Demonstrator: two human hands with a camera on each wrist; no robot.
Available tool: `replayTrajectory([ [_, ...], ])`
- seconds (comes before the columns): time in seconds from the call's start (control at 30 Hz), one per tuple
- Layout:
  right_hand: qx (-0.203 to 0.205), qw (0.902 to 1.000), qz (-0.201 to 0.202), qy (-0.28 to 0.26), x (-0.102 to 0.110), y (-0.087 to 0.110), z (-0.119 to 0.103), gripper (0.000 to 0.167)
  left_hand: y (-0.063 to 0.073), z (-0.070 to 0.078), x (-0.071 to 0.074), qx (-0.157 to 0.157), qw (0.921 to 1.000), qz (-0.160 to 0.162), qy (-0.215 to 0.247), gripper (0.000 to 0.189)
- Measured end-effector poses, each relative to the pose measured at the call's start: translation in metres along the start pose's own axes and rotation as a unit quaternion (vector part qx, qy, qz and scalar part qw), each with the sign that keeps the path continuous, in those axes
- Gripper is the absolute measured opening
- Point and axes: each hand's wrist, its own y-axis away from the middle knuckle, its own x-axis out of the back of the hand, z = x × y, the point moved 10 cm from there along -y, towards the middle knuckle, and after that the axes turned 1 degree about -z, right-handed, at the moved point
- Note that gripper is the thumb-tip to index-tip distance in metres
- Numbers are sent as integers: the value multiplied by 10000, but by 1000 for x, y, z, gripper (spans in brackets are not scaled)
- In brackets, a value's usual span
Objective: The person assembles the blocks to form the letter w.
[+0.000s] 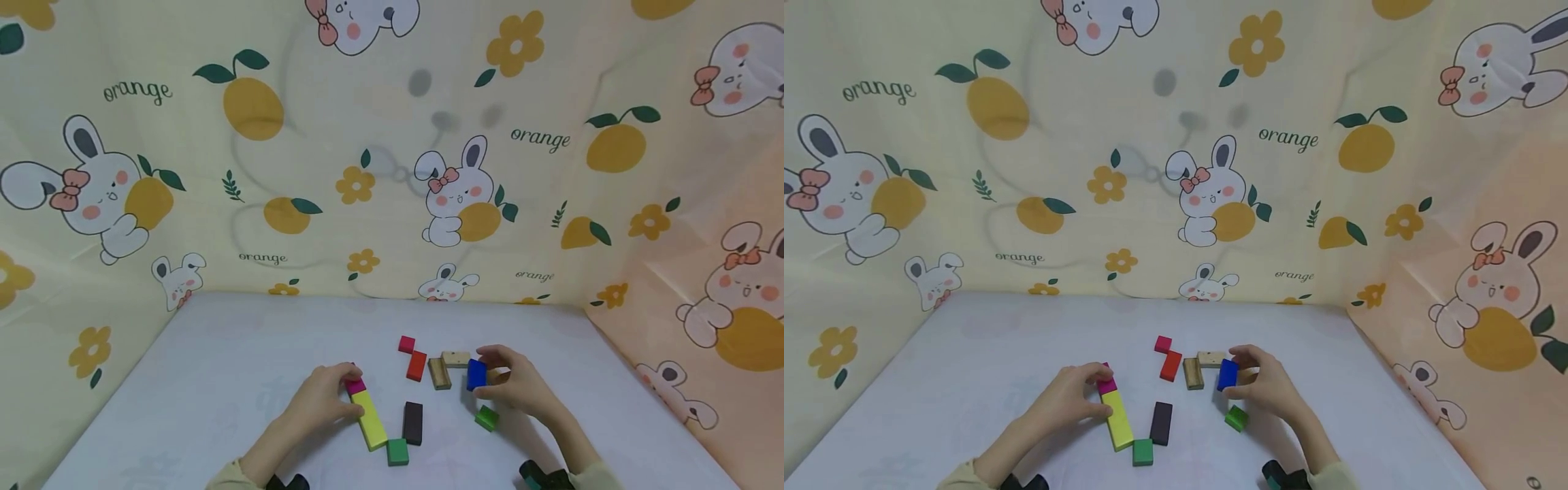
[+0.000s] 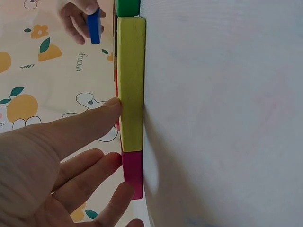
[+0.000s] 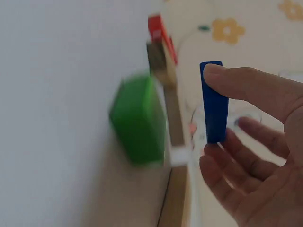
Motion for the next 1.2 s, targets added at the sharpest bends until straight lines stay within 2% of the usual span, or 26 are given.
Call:
replayTrajectory([
  [0.27, -102, 9993, -195, -302, -38, 3, -36, 71, 0, -1, 0, -19, 9999, 19, 98, 53],
  [0.4, 50, 9988, -373, -307, -55, 2, -46, 69, 0, -2, 0, -64, 9998, 21, 168, 54],
  [0.57, 197, 9966, -599, -536, -69, 0, -47, 69, 1, -3, 0, -91, 9994, 38, 323, 54],
  [0.83, 303, 9929, -759, -866, -72, -6, -47, 67, 2, -6, 2, -39, 9991, 97, 410, 52],
  [1.2, 470, 9931, -1070, -118, -84, -18, -48, 63, 2, -4, 2, -4, 9993, 67, 377, 51],
])
